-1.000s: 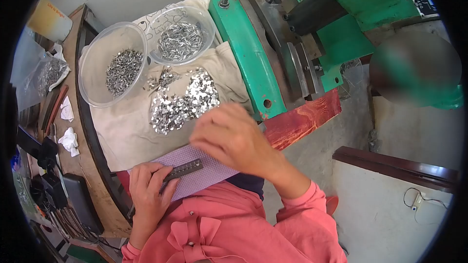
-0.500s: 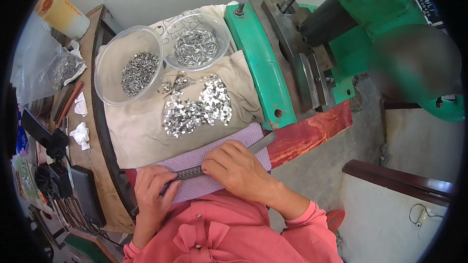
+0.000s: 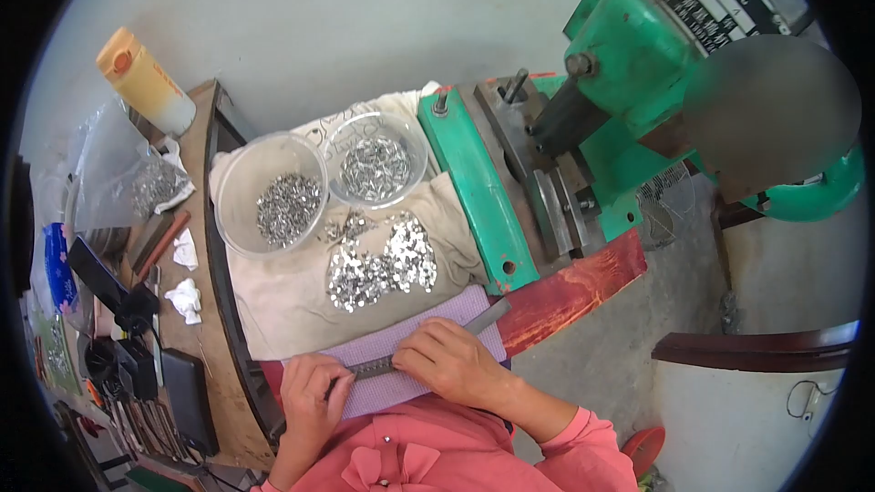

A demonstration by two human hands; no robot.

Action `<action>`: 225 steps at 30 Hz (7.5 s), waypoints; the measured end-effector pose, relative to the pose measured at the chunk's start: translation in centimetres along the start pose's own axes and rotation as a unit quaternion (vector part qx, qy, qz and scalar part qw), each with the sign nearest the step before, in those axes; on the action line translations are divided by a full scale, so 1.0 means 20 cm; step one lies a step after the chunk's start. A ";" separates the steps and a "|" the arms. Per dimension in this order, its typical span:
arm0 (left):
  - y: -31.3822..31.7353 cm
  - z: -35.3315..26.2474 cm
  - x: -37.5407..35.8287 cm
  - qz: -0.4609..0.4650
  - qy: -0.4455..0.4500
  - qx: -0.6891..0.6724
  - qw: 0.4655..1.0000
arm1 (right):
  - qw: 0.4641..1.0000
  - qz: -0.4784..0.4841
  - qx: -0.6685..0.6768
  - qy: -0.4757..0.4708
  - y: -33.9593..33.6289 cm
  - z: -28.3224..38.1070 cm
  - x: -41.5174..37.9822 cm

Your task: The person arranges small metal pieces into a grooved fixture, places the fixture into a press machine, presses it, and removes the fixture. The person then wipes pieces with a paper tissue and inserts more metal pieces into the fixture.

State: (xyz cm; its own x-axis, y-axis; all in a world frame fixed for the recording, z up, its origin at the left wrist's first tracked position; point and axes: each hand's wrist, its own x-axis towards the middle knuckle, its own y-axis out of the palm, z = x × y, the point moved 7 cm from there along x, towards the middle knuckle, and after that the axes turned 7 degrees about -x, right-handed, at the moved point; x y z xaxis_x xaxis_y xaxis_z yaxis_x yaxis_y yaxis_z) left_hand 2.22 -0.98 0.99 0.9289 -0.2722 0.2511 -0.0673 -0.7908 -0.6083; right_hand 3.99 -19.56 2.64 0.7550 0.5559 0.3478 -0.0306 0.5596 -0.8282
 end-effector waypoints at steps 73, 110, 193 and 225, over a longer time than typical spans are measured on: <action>0.02 0.04 0.30 0.078 0.085 0.025 0.993 | 0.977 0.004 -0.210 0.034 -0.08 -0.04 0.10; -0.01 0.06 0.28 0.090 0.064 -0.010 0.994 | 0.978 -0.009 -0.063 0.196 -0.10 -0.16 0.07; -0.23 0.01 0.35 -0.056 0.050 -0.100 0.992 | 0.968 0.038 -0.201 0.146 0.06 -0.84 0.95; 0.07 -0.06 1.18 -0.119 0.006 -0.055 0.991 | 0.795 -0.029 0.501 0.340 -0.13 -0.91 0.70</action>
State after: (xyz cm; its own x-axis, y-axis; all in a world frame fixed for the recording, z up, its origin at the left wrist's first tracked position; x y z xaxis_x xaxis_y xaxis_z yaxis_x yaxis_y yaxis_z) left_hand 23.54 -9.26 6.97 0.9189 -0.0767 0.3869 0.1136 -0.8879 -0.4458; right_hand 26.58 -24.35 1.75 0.9431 0.2418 -0.2283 -0.2328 0.9703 0.0658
